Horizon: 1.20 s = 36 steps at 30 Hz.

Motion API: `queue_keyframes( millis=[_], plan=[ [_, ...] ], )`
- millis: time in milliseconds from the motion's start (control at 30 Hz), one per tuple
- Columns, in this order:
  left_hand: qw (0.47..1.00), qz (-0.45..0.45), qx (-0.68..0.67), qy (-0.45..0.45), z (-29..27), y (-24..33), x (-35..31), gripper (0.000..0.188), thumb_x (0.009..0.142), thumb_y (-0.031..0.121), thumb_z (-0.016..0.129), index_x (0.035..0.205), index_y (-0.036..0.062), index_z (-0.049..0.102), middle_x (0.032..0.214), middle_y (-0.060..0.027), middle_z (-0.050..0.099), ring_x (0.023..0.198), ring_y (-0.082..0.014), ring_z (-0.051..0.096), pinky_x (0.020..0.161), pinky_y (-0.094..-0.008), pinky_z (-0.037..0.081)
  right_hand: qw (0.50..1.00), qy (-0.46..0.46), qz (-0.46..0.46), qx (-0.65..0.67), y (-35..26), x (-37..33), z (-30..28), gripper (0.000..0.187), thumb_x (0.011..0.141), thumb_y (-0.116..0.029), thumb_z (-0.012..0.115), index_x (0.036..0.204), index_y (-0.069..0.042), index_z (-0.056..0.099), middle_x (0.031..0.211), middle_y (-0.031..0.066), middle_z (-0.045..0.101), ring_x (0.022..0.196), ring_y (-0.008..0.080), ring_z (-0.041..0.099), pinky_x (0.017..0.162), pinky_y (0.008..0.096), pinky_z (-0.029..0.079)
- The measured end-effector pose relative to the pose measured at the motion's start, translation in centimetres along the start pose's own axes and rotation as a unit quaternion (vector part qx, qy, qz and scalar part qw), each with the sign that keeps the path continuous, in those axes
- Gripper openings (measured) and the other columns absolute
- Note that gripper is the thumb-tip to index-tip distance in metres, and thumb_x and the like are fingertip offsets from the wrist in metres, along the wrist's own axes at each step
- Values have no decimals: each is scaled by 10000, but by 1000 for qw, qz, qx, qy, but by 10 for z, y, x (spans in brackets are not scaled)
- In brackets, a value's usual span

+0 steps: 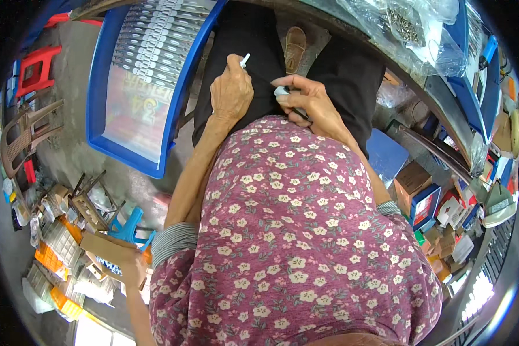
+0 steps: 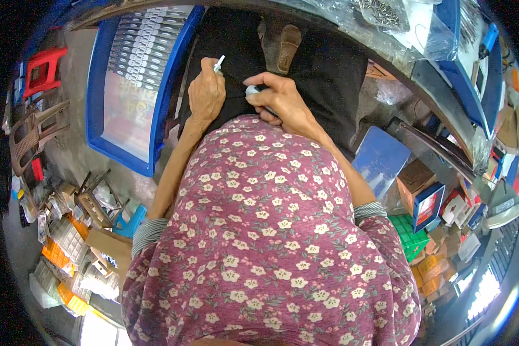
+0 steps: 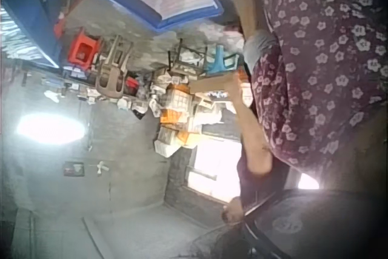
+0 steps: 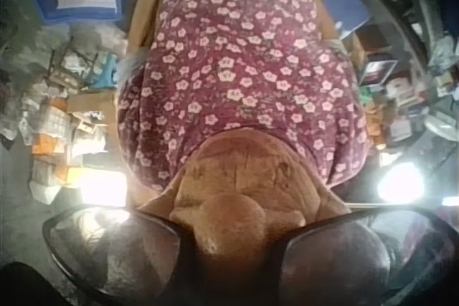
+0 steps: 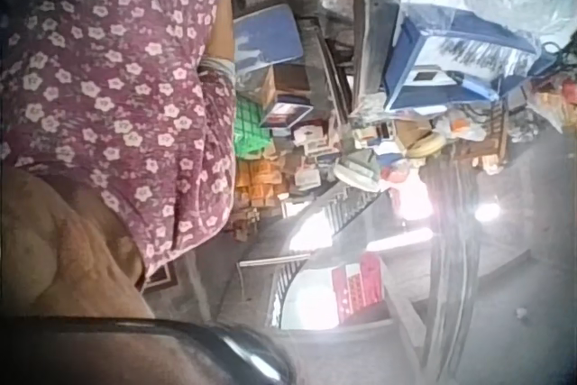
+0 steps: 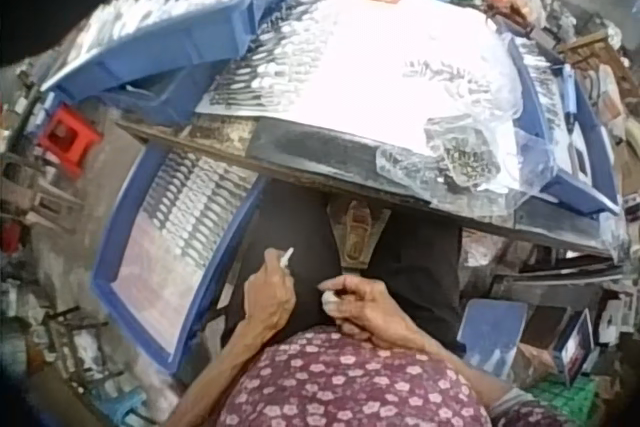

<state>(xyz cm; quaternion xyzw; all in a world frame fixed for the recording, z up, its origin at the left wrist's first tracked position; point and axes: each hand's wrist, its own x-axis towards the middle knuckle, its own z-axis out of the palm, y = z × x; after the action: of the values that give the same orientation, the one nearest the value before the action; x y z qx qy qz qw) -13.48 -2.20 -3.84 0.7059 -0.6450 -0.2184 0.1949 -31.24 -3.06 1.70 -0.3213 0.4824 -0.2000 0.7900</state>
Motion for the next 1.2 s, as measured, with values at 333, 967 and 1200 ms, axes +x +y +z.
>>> queue_keyframes(
  millis=[333,967,1200],
  plan=[
    [998,-34,-60,0,-8,1,1,173,841,94,488,982,17,424,775,-268,602,739,-445,585,637,-523,447,993,11,-34,-111,0,-8,1,297,862,-137,587,1135,-22,569,622,-18,488,483,24,375,434,180,279],
    [995,-47,-83,-13,-11,-2,0,176,842,106,471,991,25,424,721,-262,594,699,-443,582,619,-525,434,973,30,-89,-213,4,-2,3,280,873,-158,574,1133,-57,585,656,-18,499,551,43,403,497,194,324],
    [995,-48,-85,-9,-9,-2,0,164,843,109,468,978,28,424,728,-260,597,684,-450,578,616,-531,433,943,37,-170,-285,11,-1,2,270,874,-169,571,1124,-67,581,693,4,534,586,77,455,531,231,372]
  ],
)
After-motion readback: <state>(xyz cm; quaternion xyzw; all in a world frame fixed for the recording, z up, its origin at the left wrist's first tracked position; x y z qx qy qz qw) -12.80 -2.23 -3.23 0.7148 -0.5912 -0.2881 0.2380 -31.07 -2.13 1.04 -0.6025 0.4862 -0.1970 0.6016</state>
